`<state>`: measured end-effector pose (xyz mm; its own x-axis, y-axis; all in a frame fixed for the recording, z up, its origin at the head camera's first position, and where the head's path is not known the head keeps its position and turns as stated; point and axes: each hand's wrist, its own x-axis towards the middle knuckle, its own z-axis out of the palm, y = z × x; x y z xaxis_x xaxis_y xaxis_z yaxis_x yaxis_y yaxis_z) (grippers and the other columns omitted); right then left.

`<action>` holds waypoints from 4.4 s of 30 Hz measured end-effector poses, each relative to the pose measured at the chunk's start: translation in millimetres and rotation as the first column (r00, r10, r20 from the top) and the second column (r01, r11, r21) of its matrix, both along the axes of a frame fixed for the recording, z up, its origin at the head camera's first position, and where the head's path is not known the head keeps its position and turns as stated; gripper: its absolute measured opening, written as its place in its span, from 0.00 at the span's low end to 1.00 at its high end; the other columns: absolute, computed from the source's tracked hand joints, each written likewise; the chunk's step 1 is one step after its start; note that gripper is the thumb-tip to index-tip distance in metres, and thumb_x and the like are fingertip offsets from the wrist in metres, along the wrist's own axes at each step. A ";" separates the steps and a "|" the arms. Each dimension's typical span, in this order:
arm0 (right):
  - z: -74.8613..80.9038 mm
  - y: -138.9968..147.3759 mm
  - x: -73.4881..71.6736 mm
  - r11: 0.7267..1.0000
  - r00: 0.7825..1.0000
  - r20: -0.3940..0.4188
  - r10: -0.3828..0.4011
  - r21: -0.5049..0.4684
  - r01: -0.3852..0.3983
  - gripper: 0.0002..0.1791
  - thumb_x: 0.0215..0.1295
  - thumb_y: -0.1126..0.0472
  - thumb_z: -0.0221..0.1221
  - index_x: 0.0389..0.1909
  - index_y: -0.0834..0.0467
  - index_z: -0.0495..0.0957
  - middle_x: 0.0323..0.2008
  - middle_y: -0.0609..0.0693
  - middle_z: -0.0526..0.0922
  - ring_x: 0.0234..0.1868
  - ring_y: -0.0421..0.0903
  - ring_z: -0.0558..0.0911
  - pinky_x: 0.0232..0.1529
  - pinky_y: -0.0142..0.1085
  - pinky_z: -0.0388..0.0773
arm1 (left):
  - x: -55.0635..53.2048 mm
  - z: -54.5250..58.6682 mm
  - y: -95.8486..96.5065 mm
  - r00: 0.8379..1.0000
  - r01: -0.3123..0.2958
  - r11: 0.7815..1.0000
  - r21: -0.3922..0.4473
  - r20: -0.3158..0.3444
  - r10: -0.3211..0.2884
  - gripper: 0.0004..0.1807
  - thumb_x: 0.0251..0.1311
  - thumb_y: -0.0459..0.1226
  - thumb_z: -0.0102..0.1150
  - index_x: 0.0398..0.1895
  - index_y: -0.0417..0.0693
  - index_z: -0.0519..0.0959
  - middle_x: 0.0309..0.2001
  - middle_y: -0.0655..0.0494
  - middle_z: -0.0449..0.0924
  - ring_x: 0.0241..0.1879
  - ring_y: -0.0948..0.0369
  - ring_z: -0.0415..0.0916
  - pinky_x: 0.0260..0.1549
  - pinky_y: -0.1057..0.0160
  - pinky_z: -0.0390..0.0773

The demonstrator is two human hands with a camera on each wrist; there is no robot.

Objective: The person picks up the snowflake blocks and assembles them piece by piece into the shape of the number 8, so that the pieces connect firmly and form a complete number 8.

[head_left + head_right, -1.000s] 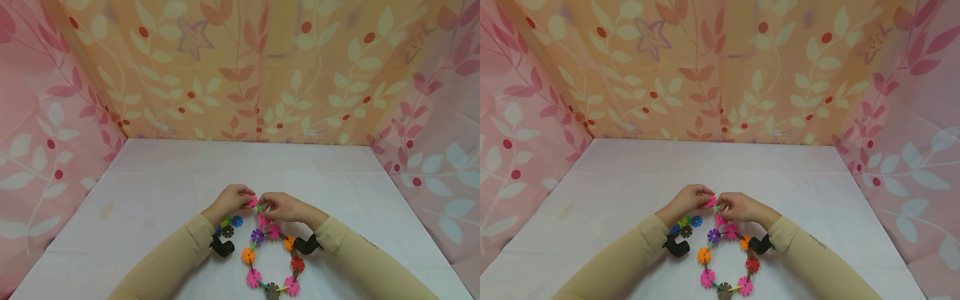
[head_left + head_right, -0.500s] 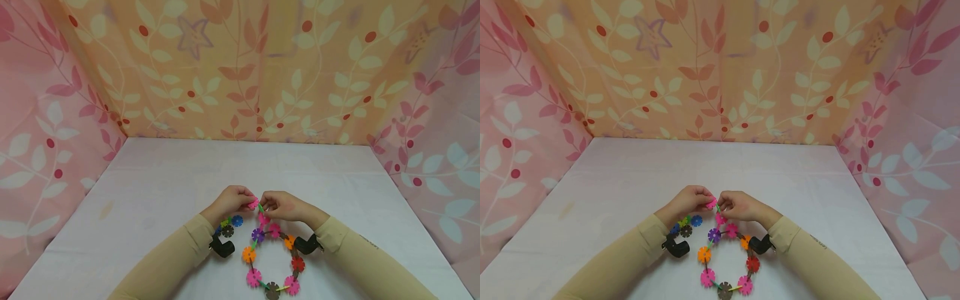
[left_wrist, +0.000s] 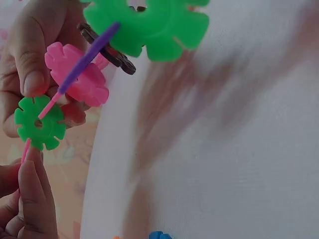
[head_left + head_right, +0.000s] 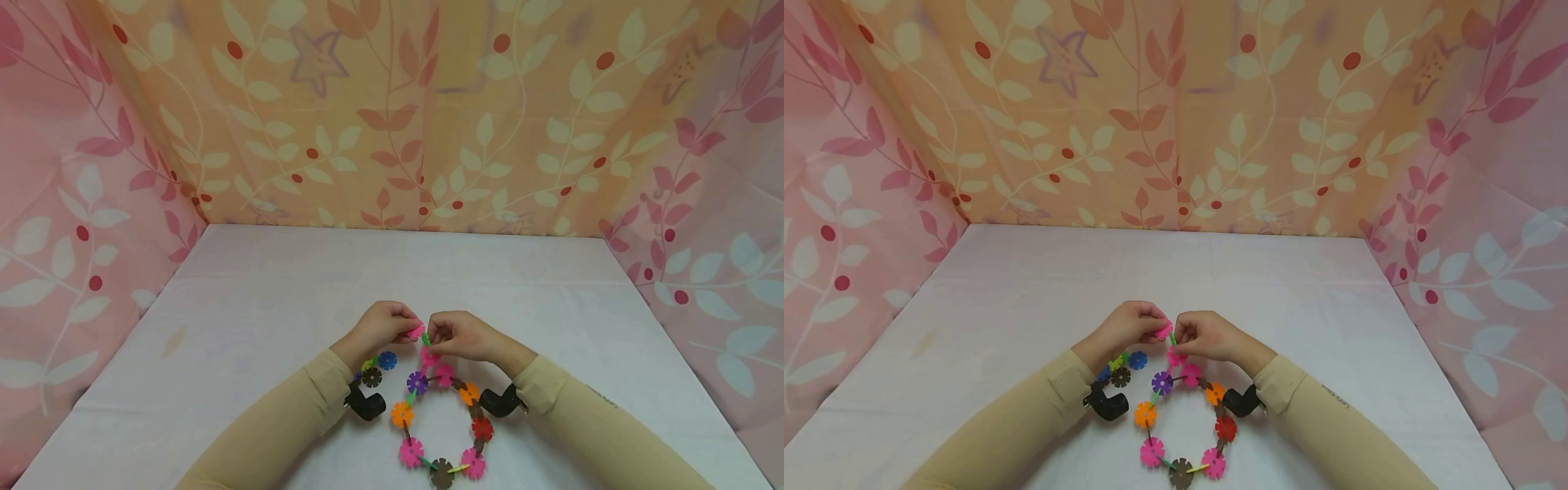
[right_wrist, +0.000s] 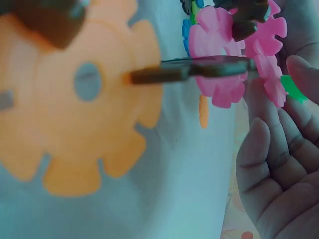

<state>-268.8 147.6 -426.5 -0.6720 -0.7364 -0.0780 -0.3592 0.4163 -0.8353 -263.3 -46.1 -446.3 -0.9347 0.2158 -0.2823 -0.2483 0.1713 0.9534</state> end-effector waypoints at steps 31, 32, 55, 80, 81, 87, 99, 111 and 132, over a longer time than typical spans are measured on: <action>20.6 0.0 -12.9 0.980 0.945 -0.296 0.141 0.176 -0.091 0.04 0.60 0.63 0.58 0.28 0.51 0.75 0.26 0.39 0.77 0.29 0.37 0.75 0.34 0.32 0.75 | -6.1 8.8 -12.4 0.995 0.020 1.000 -0.019 0.093 -0.018 0.08 0.58 0.36 0.58 0.35 0.39 0.78 0.29 0.48 0.81 0.25 0.58 0.81 0.29 0.63 0.80; 20.9 0.0 -13.2 0.979 0.943 -0.300 0.142 0.183 -0.089 0.03 0.60 0.63 0.58 0.29 0.52 0.75 0.26 0.39 0.77 0.29 0.37 0.74 0.34 0.32 0.75 | -5.7 8.4 -12.8 0.995 0.017 1.000 -0.012 0.101 -0.016 0.08 0.58 0.36 0.58 0.35 0.39 0.78 0.29 0.48 0.81 0.25 0.58 0.81 0.29 0.63 0.80; 5.8 -3.3 -0.6 0.998 0.962 -0.273 0.004 0.059 0.013 0.09 0.58 0.69 0.56 0.23 0.54 0.70 0.21 0.44 0.70 0.20 0.39 0.71 0.21 0.31 0.73 | 16.4 -4.3 -9.0 0.990 -0.113 0.964 0.242 0.109 0.089 0.05 0.60 0.30 0.53 0.32 0.33 0.73 0.28 0.46 0.80 0.27 0.59 0.82 0.30 0.65 0.80; 0.2 -8.0 7.0 0.997 0.948 -0.313 -0.052 -0.066 0.032 0.07 0.58 0.73 0.55 0.24 0.59 0.75 0.23 0.45 0.72 0.24 0.39 0.69 0.27 0.30 0.70 | 29.8 2.3 -4.2 0.996 -0.085 0.987 0.135 0.048 0.079 0.07 0.59 0.30 0.53 0.25 0.35 0.76 0.19 0.50 0.80 0.17 0.61 0.78 0.22 0.66 0.79; -0.4 -7.9 6.7 0.997 0.946 -0.319 -0.052 -0.068 0.032 0.07 0.57 0.73 0.55 0.24 0.59 0.75 0.22 0.45 0.72 0.24 0.39 0.70 0.27 0.30 0.70 | 30.6 1.8 -2.8 0.995 -0.096 0.986 0.137 0.046 0.091 0.07 0.59 0.29 0.53 0.24 0.36 0.75 0.19 0.50 0.79 0.17 0.62 0.78 0.21 0.66 0.78; -5.9 -6.9 2.2 0.994 0.922 -0.377 -0.091 -0.089 0.062 0.07 0.57 0.72 0.56 0.24 0.59 0.76 0.21 0.42 0.71 0.23 0.38 0.69 0.24 0.30 0.70 | 31.6 0.3 5.4 0.985 -0.170 0.968 0.185 0.004 0.172 0.08 0.58 0.28 0.53 0.22 0.36 0.73 0.18 0.52 0.78 0.16 0.64 0.77 0.21 0.66 0.79; 0.4 -12.2 1.6 0.999 0.889 -0.457 -0.011 -0.033 -0.005 0.08 0.57 0.71 0.57 0.23 0.57 0.73 0.21 0.41 0.69 0.22 0.35 0.67 0.24 0.29 0.68 | 32.3 -1.4 4.1 0.979 -0.198 0.967 0.161 -0.020 0.204 0.08 0.59 0.30 0.55 0.24 0.35 0.75 0.18 0.52 0.78 0.16 0.63 0.77 0.21 0.64 0.79; 4.2 -8.3 -6.6 0.996 0.958 -0.283 -0.043 0.066 0.064 0.07 0.56 0.66 0.61 0.26 0.53 0.73 0.22 0.42 0.73 0.24 0.39 0.71 0.25 0.31 0.73 | 21.9 1.7 -31.5 0.990 0.065 0.943 -0.325 -0.099 -0.102 0.09 0.58 0.41 0.59 0.29 0.43 0.78 0.28 0.52 0.79 0.27 0.58 0.76 0.29 0.63 0.78; 1.1 -15.1 -1.6 0.966 0.948 -0.315 0.037 0.254 0.046 0.21 0.59 0.63 0.60 0.54 0.58 0.74 0.41 0.47 0.80 0.37 0.41 0.74 0.37 0.32 0.73 | 31.5 -5.6 -25.2 0.918 0.063 0.708 -0.704 -0.238 -0.318 0.10 0.47 0.37 0.67 0.22 0.51 0.73 0.21 0.60 0.72 0.23 0.62 0.67 0.22 0.66 0.68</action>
